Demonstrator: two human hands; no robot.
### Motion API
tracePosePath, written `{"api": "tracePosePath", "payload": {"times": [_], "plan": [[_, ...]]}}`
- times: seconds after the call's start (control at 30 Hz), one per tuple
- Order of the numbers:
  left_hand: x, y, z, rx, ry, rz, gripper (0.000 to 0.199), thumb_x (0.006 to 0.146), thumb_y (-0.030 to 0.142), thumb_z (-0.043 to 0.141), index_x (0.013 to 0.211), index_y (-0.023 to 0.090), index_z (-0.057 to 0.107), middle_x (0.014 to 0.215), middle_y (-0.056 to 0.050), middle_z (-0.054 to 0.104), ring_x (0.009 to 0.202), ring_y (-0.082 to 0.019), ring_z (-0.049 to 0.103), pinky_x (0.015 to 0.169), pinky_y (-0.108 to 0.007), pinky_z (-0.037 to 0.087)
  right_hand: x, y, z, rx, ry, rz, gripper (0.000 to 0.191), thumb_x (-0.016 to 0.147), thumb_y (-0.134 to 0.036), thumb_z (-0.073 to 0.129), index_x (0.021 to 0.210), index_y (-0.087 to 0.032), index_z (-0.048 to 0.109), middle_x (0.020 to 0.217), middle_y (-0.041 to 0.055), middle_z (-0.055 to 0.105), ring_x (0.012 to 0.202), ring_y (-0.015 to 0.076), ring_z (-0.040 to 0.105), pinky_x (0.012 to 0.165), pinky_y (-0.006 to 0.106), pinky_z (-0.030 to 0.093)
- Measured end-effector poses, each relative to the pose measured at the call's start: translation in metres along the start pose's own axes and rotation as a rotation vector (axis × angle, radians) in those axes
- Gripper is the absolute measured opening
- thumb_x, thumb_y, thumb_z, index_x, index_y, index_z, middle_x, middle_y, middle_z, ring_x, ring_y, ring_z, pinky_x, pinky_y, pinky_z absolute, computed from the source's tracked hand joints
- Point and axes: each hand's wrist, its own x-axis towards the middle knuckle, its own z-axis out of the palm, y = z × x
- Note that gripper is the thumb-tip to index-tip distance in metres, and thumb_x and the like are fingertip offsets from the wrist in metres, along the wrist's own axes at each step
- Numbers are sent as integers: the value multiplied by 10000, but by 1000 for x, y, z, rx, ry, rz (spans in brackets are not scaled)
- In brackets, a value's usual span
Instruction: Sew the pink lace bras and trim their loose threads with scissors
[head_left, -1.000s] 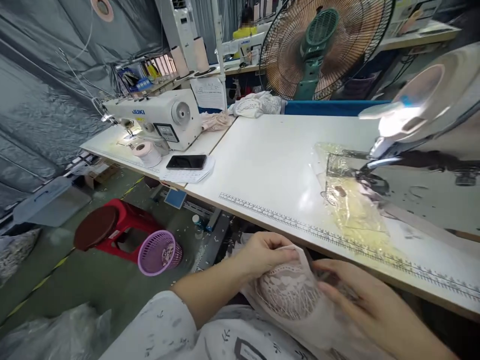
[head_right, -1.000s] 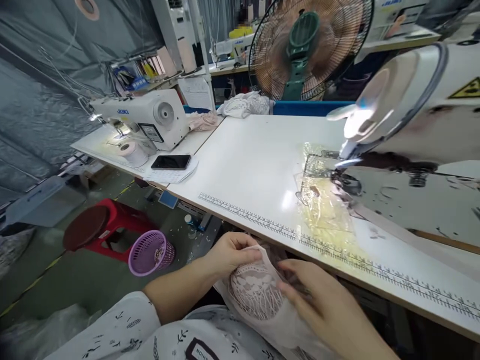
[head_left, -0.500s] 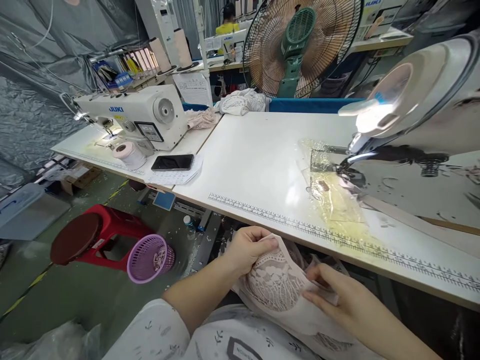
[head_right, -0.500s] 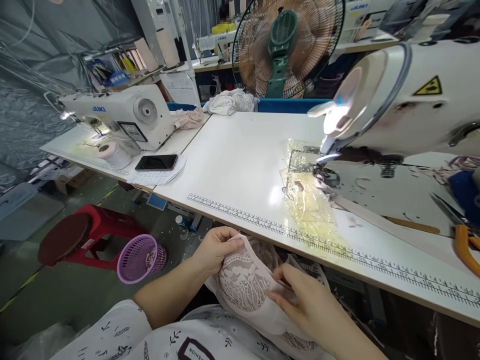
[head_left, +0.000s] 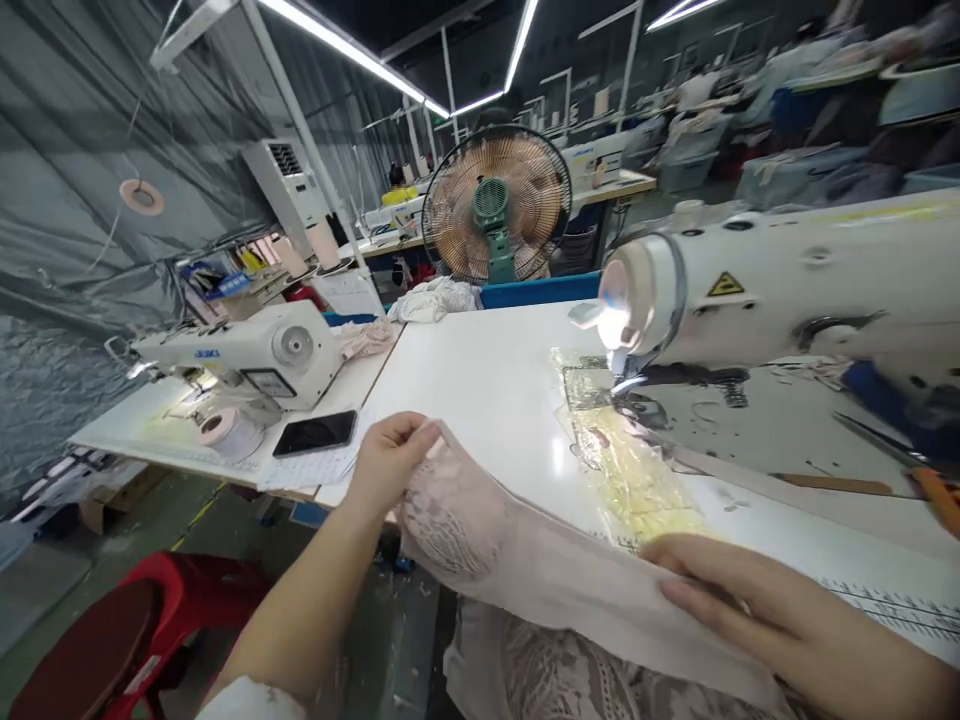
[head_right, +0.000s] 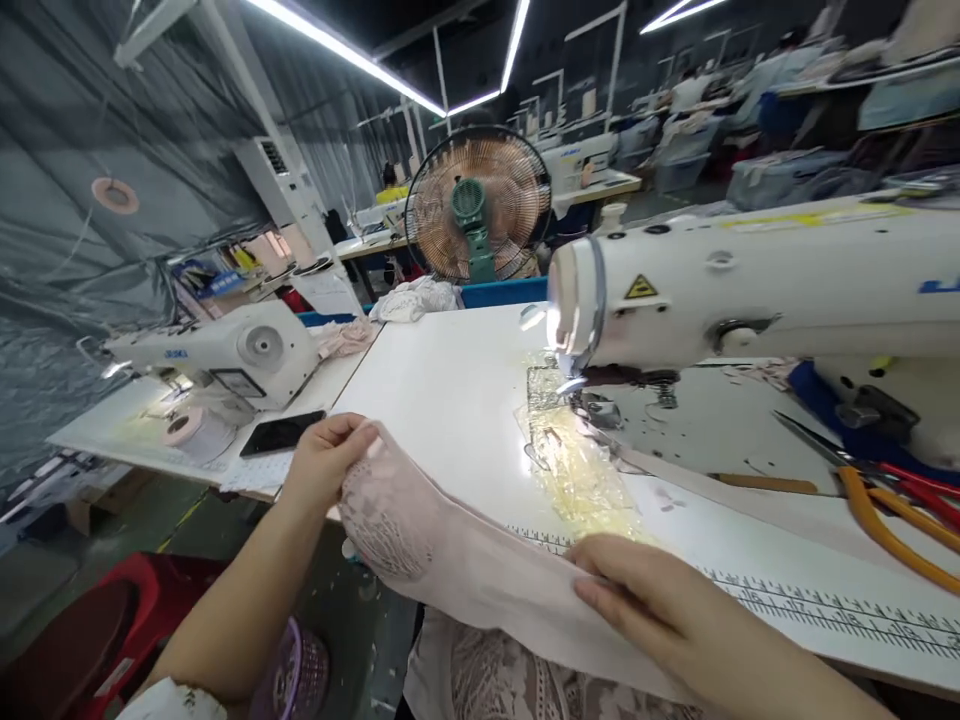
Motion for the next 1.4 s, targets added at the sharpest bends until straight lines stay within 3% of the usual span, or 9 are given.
{"api": "tracePosePath", "payload": {"times": [0.1, 0.3, 0.4, 0.53, 0.6, 0.87, 1.07, 1.27, 1.4], "plan": [[59, 6, -3, 410, -75, 42, 275, 710, 416, 620, 652, 149, 590, 494, 63, 414, 450, -67, 324, 469, -206, 263, 39, 4, -13, -170, -35, -23, 323, 924, -400, 379, 794, -244, 630, 1011, 49, 671, 865, 204, 641, 703, 280, 530], [146, 11, 31, 854, -84, 154, 59, 738, 184, 613, 691, 149, 617, 602, 0, 501, 659, -169, 503, 630, -272, 354, 108, 16, -14, -621, 81, 181, 262, 883, -218, 431, 645, -198, 539, 676, 44, 607, 547, 164, 559, 431, 248, 345], [134, 10, 75, 1055, -189, 399, 131, 837, 175, 510, 877, 170, 635, 838, -61, 599, 894, -219, 554, 765, -307, 399, 121, 19, -11, -697, 112, 172, 227, 881, -205, 447, 690, -187, 568, 688, 40, 600, 502, 143, 520, 409, 249, 280], [96, -7, 137, 1190, -799, 673, 188, 877, 246, 490, 959, 153, 631, 982, -104, 618, 931, -235, 566, 752, -314, 436, 117, 24, -16, -785, 159, 89, 257, 902, -255, 451, 738, -174, 631, 885, 99, 656, 784, 219, 602, 587, 290, 416], [88, -20, 153, 1186, -935, 718, 187, 857, 249, 520, 934, 131, 643, 965, -117, 620, 913, -245, 564, 736, -317, 440, 109, 34, -23, -820, 195, 63, 265, 908, -268, 440, 794, -159, 654, 1002, 131, 661, 916, 263, 592, 724, 336, 444], [105, -49, 144, 676, -1047, 668, 58, 785, 144, 606, 784, 156, 663, 792, -50, 639, 772, -164, 563, 756, -260, 423, 99, 76, -36, -866, 383, 115, 336, 866, -344, 502, 1077, -125, 645, 1051, 129, 672, 934, 285, 584, 791, 368, 458], [110, -58, 144, 535, -1049, 636, 74, 784, 151, 609, 764, 164, 678, 743, -39, 656, 716, -152, 561, 702, -251, 404, 111, 66, -32, -953, 318, 91, 297, 888, -195, 422, 746, -188, 682, 893, 74, 700, 854, 264, 585, 716, 365, 391], [110, -58, 145, 557, -1072, 652, 113, 788, 123, 567, 760, 155, 671, 735, -36, 650, 695, -141, 546, 663, -239, 391, 111, 56, -33, -1002, 230, -17, 299, 827, -84, 390, 786, -174, 672, 895, 89, 699, 879, 250, 578, 756, 348, 396], [107, -53, 141, 547, -1053, 602, 103, 788, 153, 579, 768, 167, 679, 767, -39, 665, 718, -146, 569, 662, -238, 404, 69, 48, -32, -910, 146, -81, 320, 882, -164, 366, 710, -196, 634, 805, 86, 676, 763, 213, 581, 657, 316, 449]]}}
